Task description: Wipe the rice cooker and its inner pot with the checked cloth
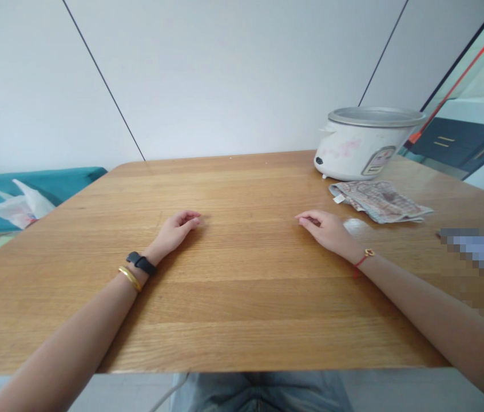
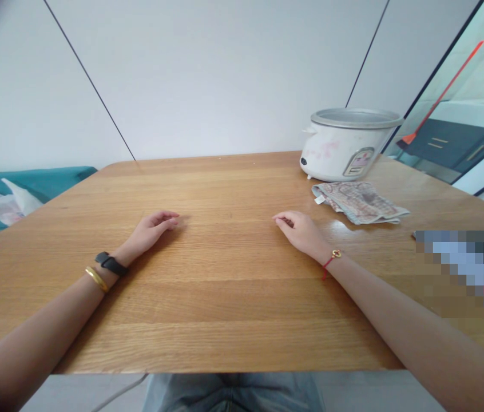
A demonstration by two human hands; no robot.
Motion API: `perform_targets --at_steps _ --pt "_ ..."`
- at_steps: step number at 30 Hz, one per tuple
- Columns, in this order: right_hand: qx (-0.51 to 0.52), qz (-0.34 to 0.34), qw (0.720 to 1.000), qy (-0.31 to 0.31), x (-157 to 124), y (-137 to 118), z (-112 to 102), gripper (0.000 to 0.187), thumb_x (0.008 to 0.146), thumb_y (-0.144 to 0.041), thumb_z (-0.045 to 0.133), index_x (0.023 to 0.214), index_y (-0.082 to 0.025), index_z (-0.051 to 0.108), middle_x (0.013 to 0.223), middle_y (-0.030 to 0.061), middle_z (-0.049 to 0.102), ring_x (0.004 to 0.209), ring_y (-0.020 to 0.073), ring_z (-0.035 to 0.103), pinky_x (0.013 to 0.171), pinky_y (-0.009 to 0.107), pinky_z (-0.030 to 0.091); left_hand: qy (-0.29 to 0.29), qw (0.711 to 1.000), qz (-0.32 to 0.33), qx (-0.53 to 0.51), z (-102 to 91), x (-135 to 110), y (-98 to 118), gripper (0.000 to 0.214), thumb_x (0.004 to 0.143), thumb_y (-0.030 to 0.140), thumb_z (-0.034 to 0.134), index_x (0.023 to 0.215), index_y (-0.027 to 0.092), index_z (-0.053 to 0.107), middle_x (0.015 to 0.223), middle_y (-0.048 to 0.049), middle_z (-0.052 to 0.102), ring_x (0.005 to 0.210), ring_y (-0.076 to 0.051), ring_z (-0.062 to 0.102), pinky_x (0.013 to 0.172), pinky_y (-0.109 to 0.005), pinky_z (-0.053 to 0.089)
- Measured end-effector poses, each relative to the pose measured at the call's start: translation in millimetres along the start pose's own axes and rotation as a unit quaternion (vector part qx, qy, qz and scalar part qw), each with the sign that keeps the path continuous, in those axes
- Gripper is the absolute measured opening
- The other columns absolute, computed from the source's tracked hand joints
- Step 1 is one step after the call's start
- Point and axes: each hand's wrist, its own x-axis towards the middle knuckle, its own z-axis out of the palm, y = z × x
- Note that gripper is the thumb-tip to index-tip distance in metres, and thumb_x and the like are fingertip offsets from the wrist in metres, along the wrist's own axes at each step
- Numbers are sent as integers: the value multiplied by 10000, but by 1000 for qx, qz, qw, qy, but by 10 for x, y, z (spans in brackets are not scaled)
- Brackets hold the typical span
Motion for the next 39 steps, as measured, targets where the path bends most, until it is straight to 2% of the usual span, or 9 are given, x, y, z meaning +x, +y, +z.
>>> perform_targets --at_steps 39 --pt "-6 -5 1000 -8 6 5 1 245 916 -349 520 961 -210 716 1034 75 741 948 241 677 832 397 523 -9 1000 -2 15 3 11 -22 430 763 484 633 1052 166 668 938 -53 717 848 -220 630 824 -350 468"
